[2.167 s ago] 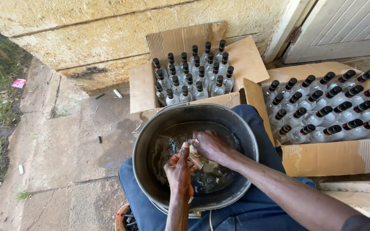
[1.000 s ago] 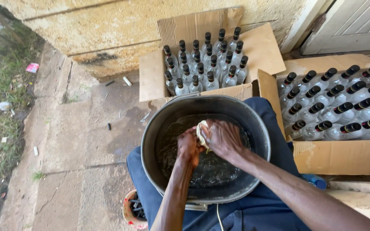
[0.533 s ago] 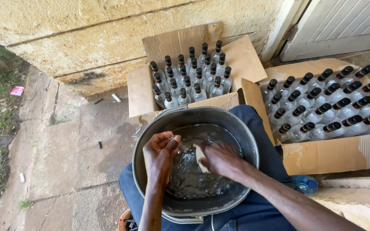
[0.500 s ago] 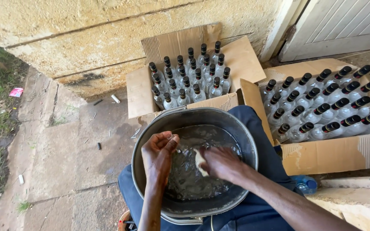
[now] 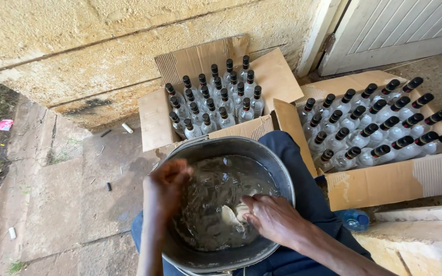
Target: Washing small black plastic components in a bucket of water using a cloth
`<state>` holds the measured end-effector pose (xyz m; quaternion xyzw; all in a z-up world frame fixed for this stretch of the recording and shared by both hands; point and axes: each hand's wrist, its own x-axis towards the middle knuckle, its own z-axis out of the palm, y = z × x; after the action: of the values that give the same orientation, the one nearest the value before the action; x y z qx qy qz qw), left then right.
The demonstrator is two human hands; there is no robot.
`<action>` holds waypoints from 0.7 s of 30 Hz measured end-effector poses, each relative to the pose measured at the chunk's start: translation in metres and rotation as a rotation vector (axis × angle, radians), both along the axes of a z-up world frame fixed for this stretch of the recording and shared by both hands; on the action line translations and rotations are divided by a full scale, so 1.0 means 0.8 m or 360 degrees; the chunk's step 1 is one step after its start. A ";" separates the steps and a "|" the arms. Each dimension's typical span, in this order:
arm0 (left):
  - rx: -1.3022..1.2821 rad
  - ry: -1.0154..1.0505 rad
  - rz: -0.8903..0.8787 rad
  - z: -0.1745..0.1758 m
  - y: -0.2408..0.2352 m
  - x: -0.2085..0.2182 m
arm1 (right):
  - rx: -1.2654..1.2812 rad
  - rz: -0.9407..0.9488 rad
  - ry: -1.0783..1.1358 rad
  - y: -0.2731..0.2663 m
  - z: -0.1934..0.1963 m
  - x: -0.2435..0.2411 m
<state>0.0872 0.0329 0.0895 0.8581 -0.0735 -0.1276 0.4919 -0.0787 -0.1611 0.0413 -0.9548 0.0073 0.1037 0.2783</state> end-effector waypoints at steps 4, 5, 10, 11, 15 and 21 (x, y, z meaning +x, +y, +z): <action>0.0645 -0.0440 -0.0199 -0.062 0.013 0.005 | -0.0027 -0.0041 -0.0015 0.006 0.010 0.001; 0.0511 -0.0329 -0.0115 -0.052 0.014 0.008 | -0.0002 -0.0054 -0.0007 0.007 0.012 0.006; 0.0547 -0.0189 0.0055 -0.023 0.050 0.016 | 0.0067 -0.0079 -0.0002 0.010 0.021 0.006; 0.0299 -0.0286 0.0175 -0.011 0.060 0.012 | 0.0082 -0.0093 0.0055 0.011 0.024 0.007; -0.0264 -0.0630 0.0683 -0.015 0.120 -0.010 | 0.0077 -0.0104 0.0163 0.013 0.018 0.008; -0.0885 -0.0470 0.1530 -0.216 0.309 -0.041 | 0.0005 -0.0075 0.0506 0.016 0.012 0.020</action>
<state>0.0544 0.2798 -0.0834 0.6422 0.2262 0.2558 0.6863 -0.0625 -0.1483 0.0511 -0.9255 0.0736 0.2471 0.2774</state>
